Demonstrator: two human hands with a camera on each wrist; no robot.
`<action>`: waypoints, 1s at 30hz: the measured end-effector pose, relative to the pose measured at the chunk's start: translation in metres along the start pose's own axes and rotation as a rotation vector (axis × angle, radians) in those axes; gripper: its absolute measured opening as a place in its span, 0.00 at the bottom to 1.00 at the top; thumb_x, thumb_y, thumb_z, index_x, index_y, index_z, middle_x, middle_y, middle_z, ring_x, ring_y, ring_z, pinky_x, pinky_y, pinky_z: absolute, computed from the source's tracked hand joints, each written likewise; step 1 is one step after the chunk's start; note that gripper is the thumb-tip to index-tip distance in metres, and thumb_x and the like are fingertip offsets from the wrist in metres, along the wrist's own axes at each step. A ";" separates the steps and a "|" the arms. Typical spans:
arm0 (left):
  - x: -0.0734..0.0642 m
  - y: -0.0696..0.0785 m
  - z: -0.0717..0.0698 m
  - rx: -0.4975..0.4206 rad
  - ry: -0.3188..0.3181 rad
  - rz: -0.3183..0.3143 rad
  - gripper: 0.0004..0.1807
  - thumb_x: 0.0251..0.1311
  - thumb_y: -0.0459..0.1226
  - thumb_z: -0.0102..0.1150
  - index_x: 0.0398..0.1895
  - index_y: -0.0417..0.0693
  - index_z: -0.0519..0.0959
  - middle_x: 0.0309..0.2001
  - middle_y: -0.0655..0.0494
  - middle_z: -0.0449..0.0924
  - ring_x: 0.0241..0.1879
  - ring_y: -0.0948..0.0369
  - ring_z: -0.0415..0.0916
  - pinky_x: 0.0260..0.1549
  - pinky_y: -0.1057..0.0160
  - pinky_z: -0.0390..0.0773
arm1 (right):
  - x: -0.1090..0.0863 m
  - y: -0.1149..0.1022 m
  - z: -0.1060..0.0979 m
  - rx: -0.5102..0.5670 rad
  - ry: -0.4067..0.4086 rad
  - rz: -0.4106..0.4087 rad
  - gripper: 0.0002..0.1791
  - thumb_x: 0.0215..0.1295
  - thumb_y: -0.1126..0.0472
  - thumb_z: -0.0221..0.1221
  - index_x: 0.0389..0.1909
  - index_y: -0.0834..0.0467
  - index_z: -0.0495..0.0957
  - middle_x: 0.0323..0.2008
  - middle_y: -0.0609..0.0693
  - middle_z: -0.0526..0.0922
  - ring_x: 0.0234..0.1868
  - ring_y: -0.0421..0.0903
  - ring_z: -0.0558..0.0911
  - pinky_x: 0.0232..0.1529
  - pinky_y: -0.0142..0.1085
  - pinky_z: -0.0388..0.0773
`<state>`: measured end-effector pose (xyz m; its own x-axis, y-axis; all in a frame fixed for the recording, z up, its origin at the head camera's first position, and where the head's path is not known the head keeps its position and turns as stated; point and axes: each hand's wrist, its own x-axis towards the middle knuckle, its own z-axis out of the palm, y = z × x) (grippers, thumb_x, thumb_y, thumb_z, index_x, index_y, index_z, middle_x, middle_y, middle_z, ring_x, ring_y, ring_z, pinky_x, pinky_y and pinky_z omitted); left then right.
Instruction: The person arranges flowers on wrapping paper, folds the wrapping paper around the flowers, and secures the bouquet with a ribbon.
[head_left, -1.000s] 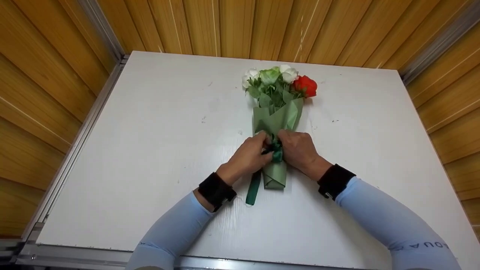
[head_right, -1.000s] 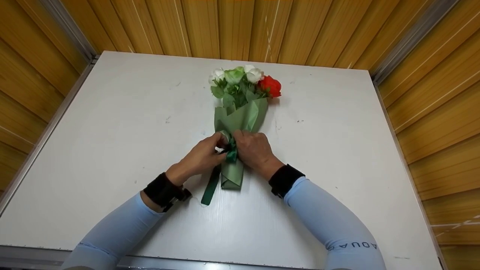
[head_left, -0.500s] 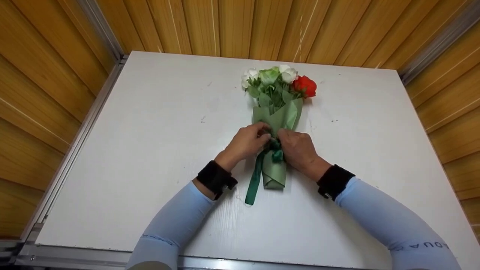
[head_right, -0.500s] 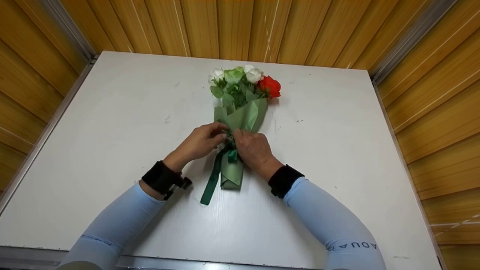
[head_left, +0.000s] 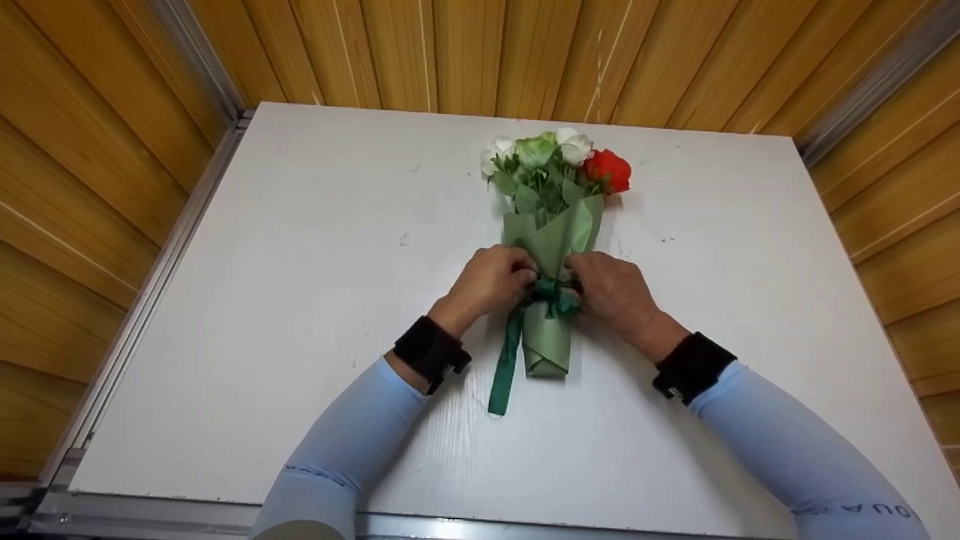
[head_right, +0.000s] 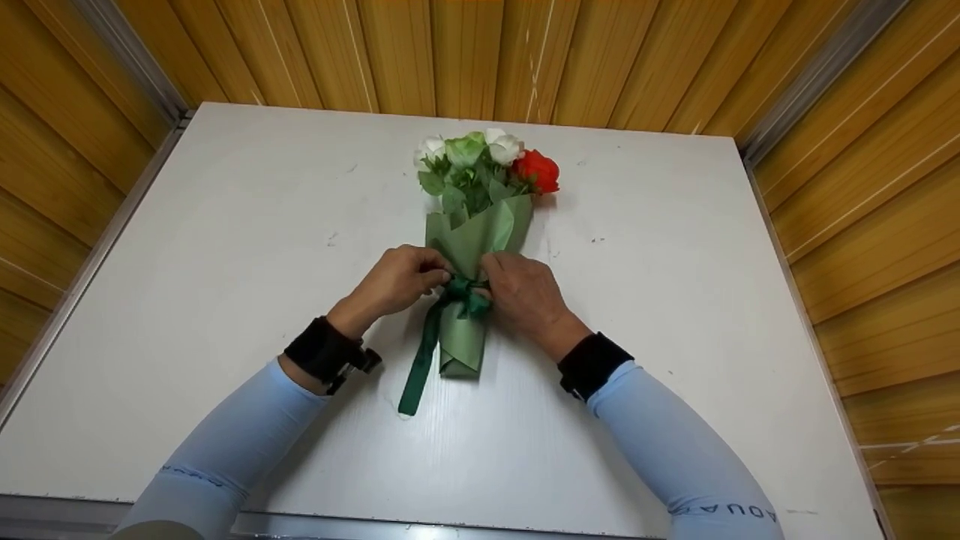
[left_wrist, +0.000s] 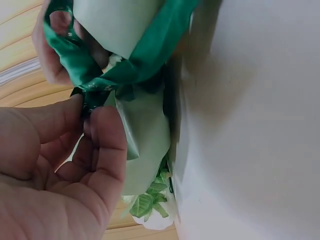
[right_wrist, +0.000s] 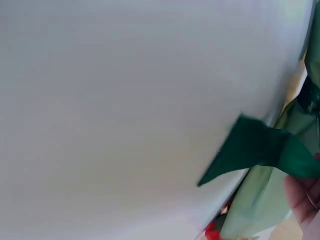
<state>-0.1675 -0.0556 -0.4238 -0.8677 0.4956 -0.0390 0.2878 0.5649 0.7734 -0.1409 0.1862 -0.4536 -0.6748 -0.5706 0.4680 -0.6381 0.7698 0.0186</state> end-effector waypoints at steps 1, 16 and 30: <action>0.000 0.000 0.000 -0.001 0.004 -0.009 0.09 0.76 0.40 0.61 0.46 0.49 0.89 0.43 0.53 0.88 0.40 0.57 0.83 0.40 0.61 0.80 | -0.002 0.002 -0.002 0.019 -0.011 0.008 0.15 0.64 0.67 0.67 0.48 0.63 0.74 0.33 0.58 0.80 0.33 0.57 0.81 0.27 0.48 0.80; -0.001 -0.003 0.000 -0.042 -0.004 -0.016 0.07 0.74 0.40 0.64 0.43 0.47 0.87 0.35 0.54 0.86 0.30 0.62 0.79 0.30 0.67 0.75 | -0.032 -0.030 -0.030 0.587 -0.212 0.578 0.16 0.68 0.53 0.71 0.48 0.55 0.78 0.35 0.45 0.87 0.35 0.40 0.83 0.38 0.34 0.78; -0.007 -0.022 -0.011 -0.170 -0.045 -0.042 0.07 0.73 0.37 0.65 0.40 0.43 0.87 0.33 0.53 0.87 0.30 0.63 0.82 0.30 0.68 0.77 | -0.029 -0.009 -0.030 1.095 -0.198 0.969 0.15 0.76 0.59 0.64 0.42 0.71 0.80 0.26 0.48 0.83 0.26 0.39 0.79 0.28 0.30 0.77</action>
<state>-0.1721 -0.0786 -0.4334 -0.8572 0.5054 -0.0987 0.1760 0.4677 0.8662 -0.1049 0.2046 -0.4409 -0.9732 -0.0691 -0.2194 0.1864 0.3219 -0.9282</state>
